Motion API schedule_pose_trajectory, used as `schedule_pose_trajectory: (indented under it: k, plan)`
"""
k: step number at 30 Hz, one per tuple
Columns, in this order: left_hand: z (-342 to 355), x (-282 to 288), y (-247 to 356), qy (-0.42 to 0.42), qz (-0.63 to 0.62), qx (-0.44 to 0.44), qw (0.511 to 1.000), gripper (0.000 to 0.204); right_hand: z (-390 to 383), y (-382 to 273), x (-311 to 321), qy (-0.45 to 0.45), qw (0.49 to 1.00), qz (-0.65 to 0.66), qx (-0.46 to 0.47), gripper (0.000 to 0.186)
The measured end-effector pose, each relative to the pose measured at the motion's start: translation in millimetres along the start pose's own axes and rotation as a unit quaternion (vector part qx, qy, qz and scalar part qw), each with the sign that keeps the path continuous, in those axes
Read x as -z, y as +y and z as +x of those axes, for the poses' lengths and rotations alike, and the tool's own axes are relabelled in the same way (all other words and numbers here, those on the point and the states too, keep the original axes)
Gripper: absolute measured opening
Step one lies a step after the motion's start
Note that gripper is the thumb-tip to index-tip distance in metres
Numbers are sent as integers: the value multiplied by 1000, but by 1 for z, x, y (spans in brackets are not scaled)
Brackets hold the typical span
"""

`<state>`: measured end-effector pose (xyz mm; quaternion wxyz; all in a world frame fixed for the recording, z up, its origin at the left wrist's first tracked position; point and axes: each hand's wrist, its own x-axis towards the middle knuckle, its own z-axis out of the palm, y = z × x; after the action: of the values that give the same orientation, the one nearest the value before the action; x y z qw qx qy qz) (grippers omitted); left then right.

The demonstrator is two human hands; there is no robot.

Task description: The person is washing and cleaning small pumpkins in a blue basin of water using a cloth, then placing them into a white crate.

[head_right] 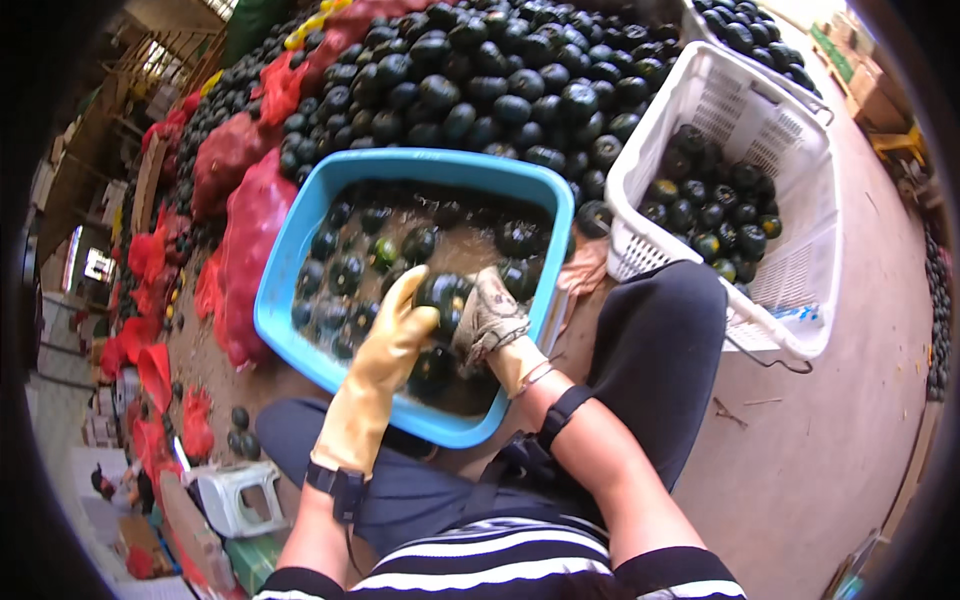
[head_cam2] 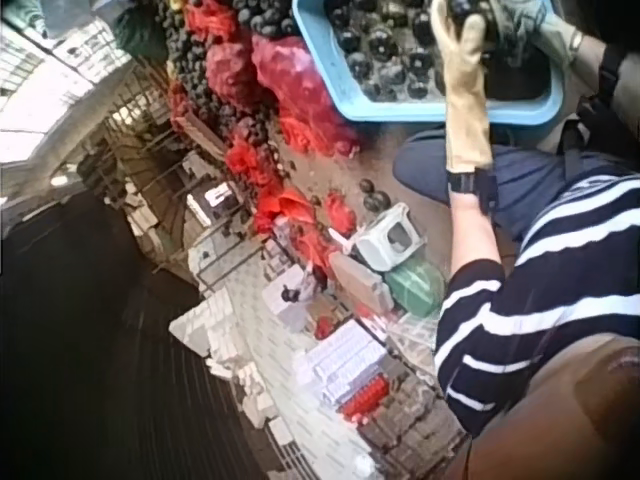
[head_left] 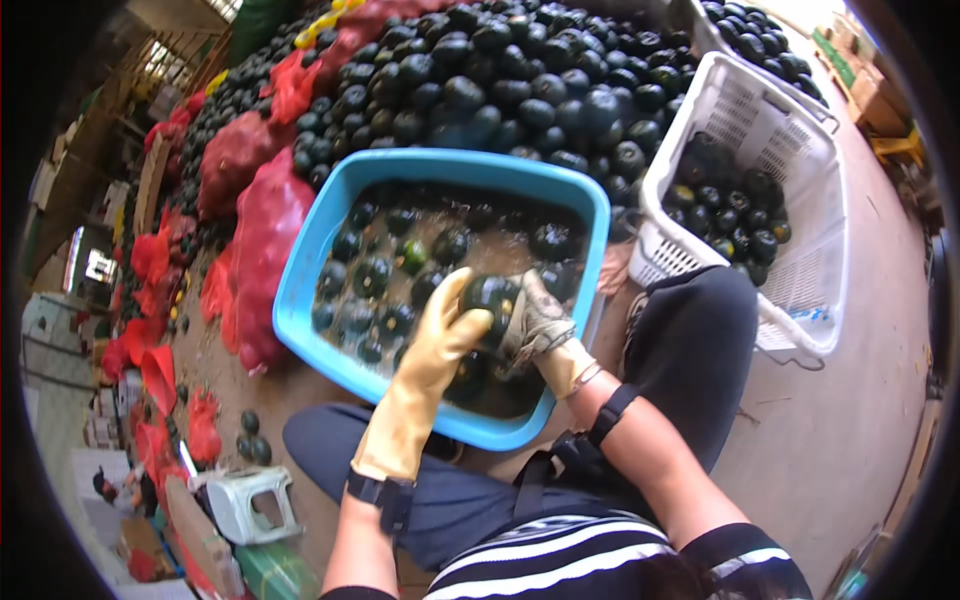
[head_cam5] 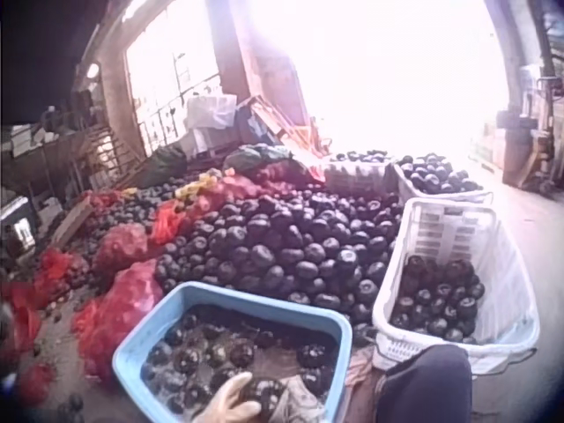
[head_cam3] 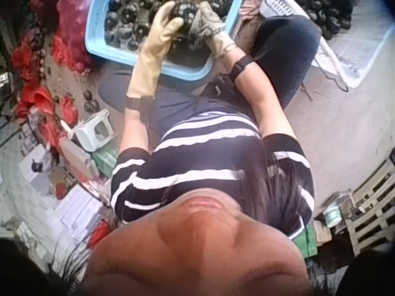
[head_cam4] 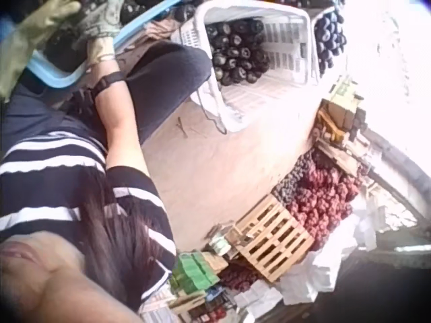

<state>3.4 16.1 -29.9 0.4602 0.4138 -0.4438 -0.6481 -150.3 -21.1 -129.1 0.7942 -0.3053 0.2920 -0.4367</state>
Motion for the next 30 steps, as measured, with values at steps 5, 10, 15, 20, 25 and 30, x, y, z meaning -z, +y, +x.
schedule_pose_trajectory:
  k: [5,10,15,20,25,30]
  plan:
    - [-13,-4,9,26,89,70,993,85,-14,6,-9,57,778,-503,372,43]
    - [-26,18,44,-31,199,125,971,86,-28,-40,-35,-85,867,-414,265,38]
    - [2,20,10,80,-31,62,994,44,-36,-17,-29,152,927,-329,96,24]
    - [-14,6,19,121,244,75,959,38,-22,-33,-32,-14,756,-601,259,16]
    - [7,40,-22,54,113,-13,992,32,-5,-25,-17,17,754,-595,278,13]
    - [12,1,-5,227,286,95,926,35,-21,-5,-49,56,983,-5,174,19]
